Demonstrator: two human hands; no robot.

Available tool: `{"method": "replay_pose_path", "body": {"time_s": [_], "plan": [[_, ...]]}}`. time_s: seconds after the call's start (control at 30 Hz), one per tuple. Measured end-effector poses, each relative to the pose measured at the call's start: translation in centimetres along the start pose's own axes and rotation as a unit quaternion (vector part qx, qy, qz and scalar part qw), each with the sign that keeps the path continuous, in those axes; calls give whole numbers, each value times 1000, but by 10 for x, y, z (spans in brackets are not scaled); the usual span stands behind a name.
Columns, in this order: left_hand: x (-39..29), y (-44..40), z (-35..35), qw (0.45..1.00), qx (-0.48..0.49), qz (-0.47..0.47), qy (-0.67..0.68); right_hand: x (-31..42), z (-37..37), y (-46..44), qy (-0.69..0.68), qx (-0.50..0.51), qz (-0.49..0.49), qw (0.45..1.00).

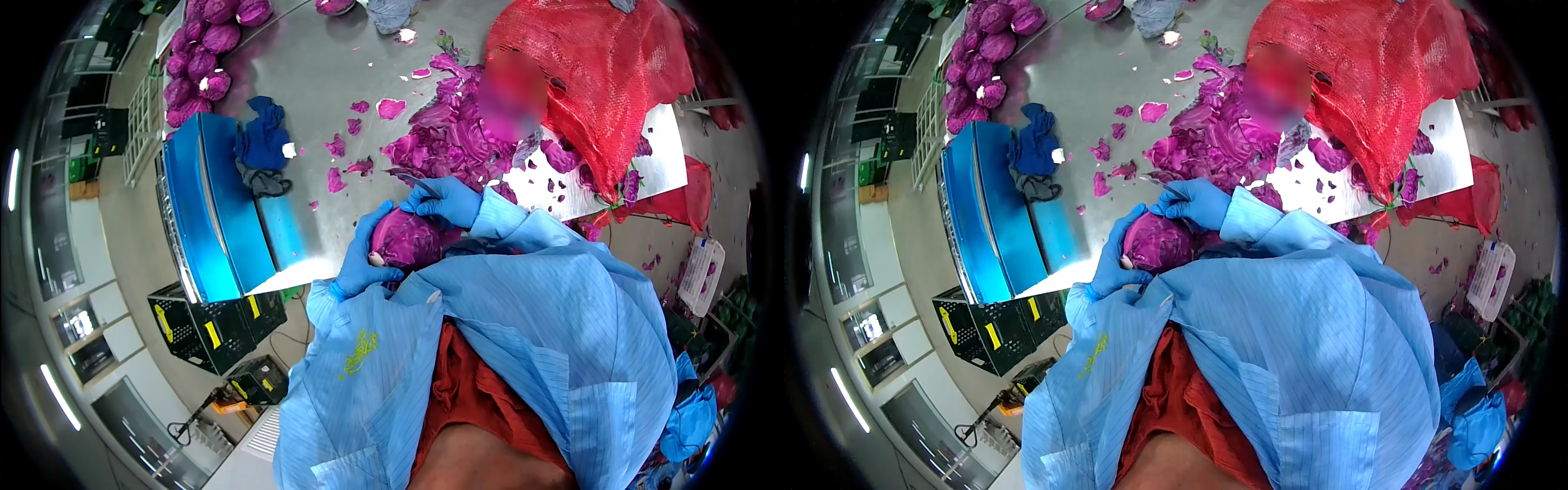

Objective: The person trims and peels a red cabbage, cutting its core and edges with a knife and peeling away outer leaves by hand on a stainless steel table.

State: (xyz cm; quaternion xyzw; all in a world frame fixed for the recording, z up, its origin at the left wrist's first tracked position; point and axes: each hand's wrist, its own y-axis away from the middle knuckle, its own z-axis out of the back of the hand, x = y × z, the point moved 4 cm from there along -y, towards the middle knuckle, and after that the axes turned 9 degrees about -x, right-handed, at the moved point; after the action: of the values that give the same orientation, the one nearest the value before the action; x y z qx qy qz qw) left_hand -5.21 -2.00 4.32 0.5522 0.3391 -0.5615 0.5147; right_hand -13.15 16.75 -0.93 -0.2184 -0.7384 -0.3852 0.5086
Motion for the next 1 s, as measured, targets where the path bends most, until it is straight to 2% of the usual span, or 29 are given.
{"method": "replay_pose_path", "body": {"time_s": [0.03,0.13,0.27,0.37,0.43,0.47,0.5,0.57,0.67,0.7,0.77,1.0], "plan": [[-1,0,0,1000,2,1,-2,6,0,3,-1,-7,22,1000],[1,3,2,1000,-7,4,-11,17,9,18,-93,-12,-60,994],[5,9,4,1000,-21,3,-17,35,16,41,-23,35,67,997],[9,13,6,999,-36,21,-11,51,30,67,-169,94,-3,981],[15,13,8,999,-43,18,-8,55,42,68,-161,47,18,986],[17,14,9,999,-42,10,-7,56,48,69,-152,-7,19,988],[18,14,9,999,-39,1,-7,60,46,66,-49,-32,47,997],[20,13,7,999,-38,2,-4,67,41,60,167,-87,89,978],[16,13,5,999,-43,12,-9,46,9,49,171,-55,127,976],[14,12,4,999,-45,14,-13,40,-2,48,166,-25,96,981],[21,15,3,996,-62,36,46,23,-15,44,216,-33,150,964],[41,28,4,991,-97,33,85,9,-19,30,147,-23,123,981]]}}
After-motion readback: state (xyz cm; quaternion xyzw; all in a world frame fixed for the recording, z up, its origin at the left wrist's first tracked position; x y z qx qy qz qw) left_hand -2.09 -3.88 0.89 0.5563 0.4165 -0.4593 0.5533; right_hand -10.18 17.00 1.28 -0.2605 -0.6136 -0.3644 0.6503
